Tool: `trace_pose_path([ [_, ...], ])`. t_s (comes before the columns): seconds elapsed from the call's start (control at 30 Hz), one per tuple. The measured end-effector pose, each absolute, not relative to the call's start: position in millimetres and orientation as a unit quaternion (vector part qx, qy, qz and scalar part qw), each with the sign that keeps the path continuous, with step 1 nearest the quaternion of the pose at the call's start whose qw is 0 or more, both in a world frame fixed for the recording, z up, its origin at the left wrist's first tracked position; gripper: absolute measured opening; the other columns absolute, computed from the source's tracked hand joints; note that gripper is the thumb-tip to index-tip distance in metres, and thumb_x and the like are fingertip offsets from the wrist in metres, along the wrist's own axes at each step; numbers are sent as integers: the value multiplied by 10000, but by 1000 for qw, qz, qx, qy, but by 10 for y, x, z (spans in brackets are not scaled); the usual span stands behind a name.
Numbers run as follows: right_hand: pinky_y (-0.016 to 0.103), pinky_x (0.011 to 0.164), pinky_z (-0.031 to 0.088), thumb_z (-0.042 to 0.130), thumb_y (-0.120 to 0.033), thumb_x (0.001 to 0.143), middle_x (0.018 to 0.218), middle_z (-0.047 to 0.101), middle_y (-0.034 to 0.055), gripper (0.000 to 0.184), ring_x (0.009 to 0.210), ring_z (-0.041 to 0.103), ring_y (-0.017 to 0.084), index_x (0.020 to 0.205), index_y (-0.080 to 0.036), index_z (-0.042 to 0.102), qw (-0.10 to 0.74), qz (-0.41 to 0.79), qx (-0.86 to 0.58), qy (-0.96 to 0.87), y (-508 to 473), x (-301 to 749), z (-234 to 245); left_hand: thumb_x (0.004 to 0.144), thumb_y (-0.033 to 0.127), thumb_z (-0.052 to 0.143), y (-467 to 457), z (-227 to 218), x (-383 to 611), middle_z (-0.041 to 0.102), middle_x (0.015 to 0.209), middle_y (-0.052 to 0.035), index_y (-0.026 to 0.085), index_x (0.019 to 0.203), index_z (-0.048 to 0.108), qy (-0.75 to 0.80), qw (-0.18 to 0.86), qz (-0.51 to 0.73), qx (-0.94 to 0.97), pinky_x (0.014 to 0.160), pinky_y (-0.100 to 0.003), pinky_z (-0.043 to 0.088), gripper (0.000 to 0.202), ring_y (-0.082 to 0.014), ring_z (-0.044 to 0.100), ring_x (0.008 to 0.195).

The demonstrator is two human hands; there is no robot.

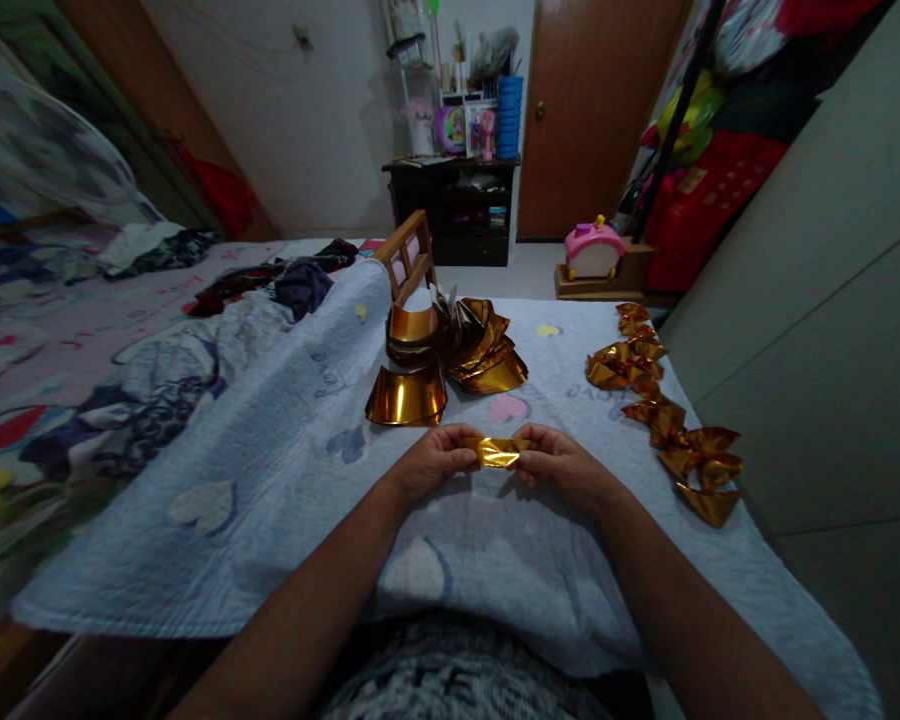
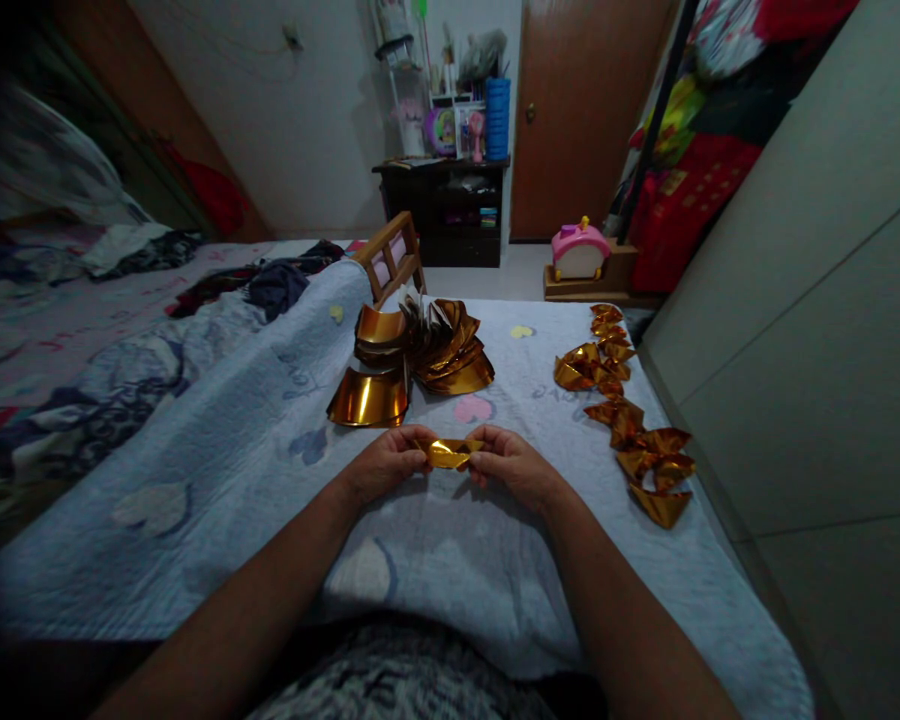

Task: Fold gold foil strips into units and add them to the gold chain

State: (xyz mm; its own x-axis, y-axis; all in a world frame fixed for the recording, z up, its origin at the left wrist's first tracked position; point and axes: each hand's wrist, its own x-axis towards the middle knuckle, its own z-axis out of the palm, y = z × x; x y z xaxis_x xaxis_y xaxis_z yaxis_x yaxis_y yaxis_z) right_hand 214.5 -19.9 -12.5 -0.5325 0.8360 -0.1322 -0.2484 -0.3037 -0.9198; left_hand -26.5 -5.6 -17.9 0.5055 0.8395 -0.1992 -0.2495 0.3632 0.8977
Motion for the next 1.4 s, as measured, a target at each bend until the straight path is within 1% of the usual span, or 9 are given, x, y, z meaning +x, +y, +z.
trace_pose_path([
  [0.17, 219, 502, 283, 824, -379, 761, 680, 572, -39, 290, 553, 444, 83, 889, -183, 652, 360, 723, -332, -487, -193, 2164, -114, 583, 392, 951, -49, -198, -269, 702, 765, -22, 138, 928, 754, 331, 751, 379, 427, 604, -202, 408, 472, -94, 576, 631],
  [0.23, 227, 528, 302, 822, -371, 760, 709, 563, -36, 268, 579, 442, 89, 881, -185, 672, 366, 716, -335, -492, -192, 2170, -109, 586, 391, 949, -50, -199, -267, 708, 779, -25, 145, 932, 761, 329, 750, 379, 430, 613, -211, 411, 464, -98, 578, 637],
  [0.33, 247, 615, 365, 832, -350, 743, 858, 587, -5, 241, 696, 497, 111, 860, -187, 698, 397, 694, -335, -499, -189, 2171, -109, 603, 385, 942, -60, -176, -258, 715, 813, -32, 160, 925, 778, 335, 740, 378, 443, 672, -230, 436, 426, -118, 603, 698],
  [0.4, 257, 657, 380, 837, -347, 735, 910, 589, 5, 241, 754, 511, 126, 859, -185, 708, 407, 687, -334, -501, -184, 2169, -115, 614, 392, 936, -67, -153, -251, 721, 895, -47, 167, 916, 791, 335, 725, 389, 459, 736, -244, 456, 403, -141, 624, 791],
  [0.53, 256, 630, 358, 830, -368, 748, 793, 580, -12, 261, 701, 485, 125, 880, -179, 707, 384, 705, -329, -498, -167, 2171, -141, 622, 420, 926, -72, -132, -250, 700, 1120, -73, 166, 892, 803, 326, 702, 418, 476, 859, -263, 469, 391, -182, 626, 982],
  [0.67, 243, 601, 350, 843, -369, 728, 761, 601, -17, 276, 662, 487, 114, 879, -178, 711, 372, 709, -331, -500, -158, 2177, -158, 615, 401, 931, -64, -161, -262, 734, 918, -52, 159, 924, 786, 347, 721, 383, 461, 791, -255, 469, 419, -154, 639, 832],
  [0.73, 238, 578, 341, 839, -374, 731, 748, 609, -14, 286, 640, 488, 111, 896, -175, 716, 364, 708, -333, -505, -161, 2176, -154, 594, 395, 941, -62, -173, -268, 738, 875, -50, 146, 918, 773, 357, 727, 374, 452, 758, -250, 466, 441, -149, 639, 787],
  [1.03, 243, 590, 359, 842, -373, 722, 748, 628, -12, 291, 639, 510, 109, 879, -167, 710, 353, 715, -340, -499, -185, 2163, -104, 583, 396, 946, -63, -175, -293, 694, 794, -19, 132, 873, 714, 350, 741, 356, 449, 645, -212, 422, 456, -109, 588, 681],
  [1.4, 249, 630, 381, 863, -366, 700, 770, 627, -7, 293, 675, 517, 119, 859, -177, 705, 357, 729, -330, -483, -197, 2147, -102, 592, 366, 949, -56, -176, -312, 705, 847, -33, 139, 883, 708, 329, 757, 336, 454, 712, -234, 440, 442, -135, 616, 751],
])
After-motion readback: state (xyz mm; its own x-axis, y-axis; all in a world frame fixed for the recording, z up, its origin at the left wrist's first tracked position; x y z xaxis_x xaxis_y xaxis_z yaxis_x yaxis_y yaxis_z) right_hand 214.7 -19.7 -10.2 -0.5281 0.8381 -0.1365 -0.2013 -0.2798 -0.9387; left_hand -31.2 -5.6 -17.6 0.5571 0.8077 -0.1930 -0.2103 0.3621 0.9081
